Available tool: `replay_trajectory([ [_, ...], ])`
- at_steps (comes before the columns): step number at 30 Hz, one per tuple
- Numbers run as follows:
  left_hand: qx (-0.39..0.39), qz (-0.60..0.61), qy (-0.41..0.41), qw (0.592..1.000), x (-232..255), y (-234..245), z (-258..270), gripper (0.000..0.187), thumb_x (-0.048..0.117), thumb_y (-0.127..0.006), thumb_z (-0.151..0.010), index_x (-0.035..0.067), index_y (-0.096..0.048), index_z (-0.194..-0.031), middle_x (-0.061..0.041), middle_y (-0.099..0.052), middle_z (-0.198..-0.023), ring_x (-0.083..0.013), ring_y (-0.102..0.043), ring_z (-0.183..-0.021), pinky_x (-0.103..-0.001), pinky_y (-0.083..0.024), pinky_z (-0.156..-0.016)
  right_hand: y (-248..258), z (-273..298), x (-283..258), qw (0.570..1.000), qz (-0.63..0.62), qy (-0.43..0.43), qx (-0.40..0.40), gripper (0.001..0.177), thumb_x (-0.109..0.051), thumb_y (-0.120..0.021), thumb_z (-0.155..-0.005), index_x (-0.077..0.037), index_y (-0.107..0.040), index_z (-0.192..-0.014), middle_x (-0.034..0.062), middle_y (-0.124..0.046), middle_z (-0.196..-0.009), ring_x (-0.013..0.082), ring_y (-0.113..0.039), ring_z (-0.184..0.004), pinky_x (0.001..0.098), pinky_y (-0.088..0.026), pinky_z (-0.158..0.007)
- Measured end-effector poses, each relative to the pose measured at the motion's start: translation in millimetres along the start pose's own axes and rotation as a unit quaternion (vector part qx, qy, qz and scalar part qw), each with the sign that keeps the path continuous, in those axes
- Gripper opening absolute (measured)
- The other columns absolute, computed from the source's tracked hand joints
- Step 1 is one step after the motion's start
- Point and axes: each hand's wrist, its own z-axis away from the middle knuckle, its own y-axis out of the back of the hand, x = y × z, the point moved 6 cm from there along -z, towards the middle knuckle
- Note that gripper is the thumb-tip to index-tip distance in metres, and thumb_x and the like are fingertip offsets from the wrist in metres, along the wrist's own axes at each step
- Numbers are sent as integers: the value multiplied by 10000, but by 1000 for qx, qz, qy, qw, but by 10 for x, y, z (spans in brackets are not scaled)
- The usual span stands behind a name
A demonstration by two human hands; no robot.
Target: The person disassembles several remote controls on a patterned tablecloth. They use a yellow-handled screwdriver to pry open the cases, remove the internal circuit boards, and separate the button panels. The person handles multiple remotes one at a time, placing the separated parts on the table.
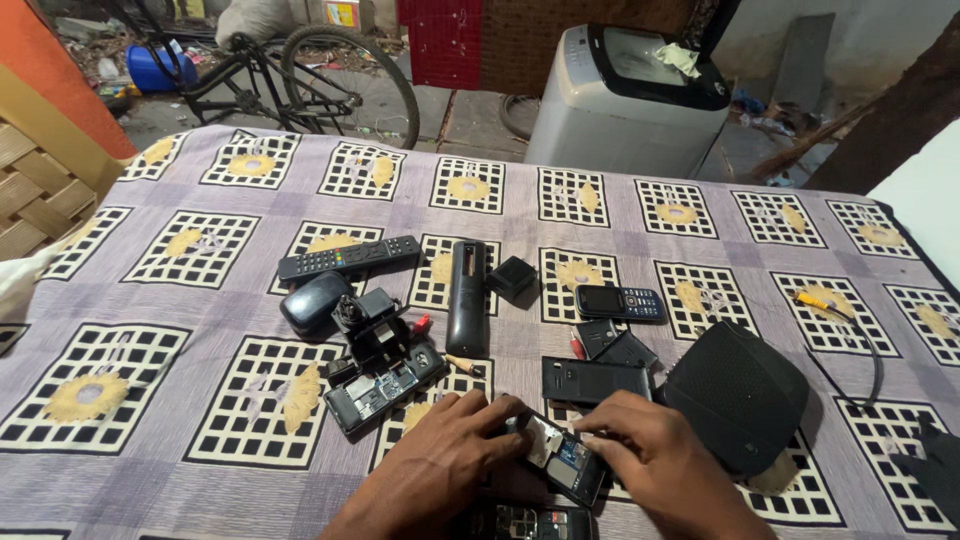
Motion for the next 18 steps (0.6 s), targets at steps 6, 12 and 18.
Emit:
replay_trajectory([
  [6,58,-34,-27,997,-31,93,72,552,47,-724,-770,133,-654,-1311,-109,-543,-1374,-319,-523,-1223,-441,-428,-1029,214,44,79,997,73,8,33,228,-180,-782,-829,-81,-767,-1034,85,-749,-877,226,-704,-833,370,-571,-736],
  [12,170,30,-23,985,-210,314,146,385,75,-717,-900,29,-640,-1274,-128,-635,-1194,-251,-630,-1049,-350,-562,-908,340,21,206,991,105,49,62,289,-80,-755,-729,-75,-751,-1017,99,-725,-881,254,-741,-807,370,-586,-723],
  [18,452,-12,13,892,-665,881,537,68,48,-649,-962,29,-699,-1003,-106,-712,-956,-194,-737,-813,-254,-644,-657,249,25,294,993,101,-64,-13,283,-238,-843,-784,-92,-747,-1007,61,-742,-858,201,-709,-808,364,-591,-716],
])
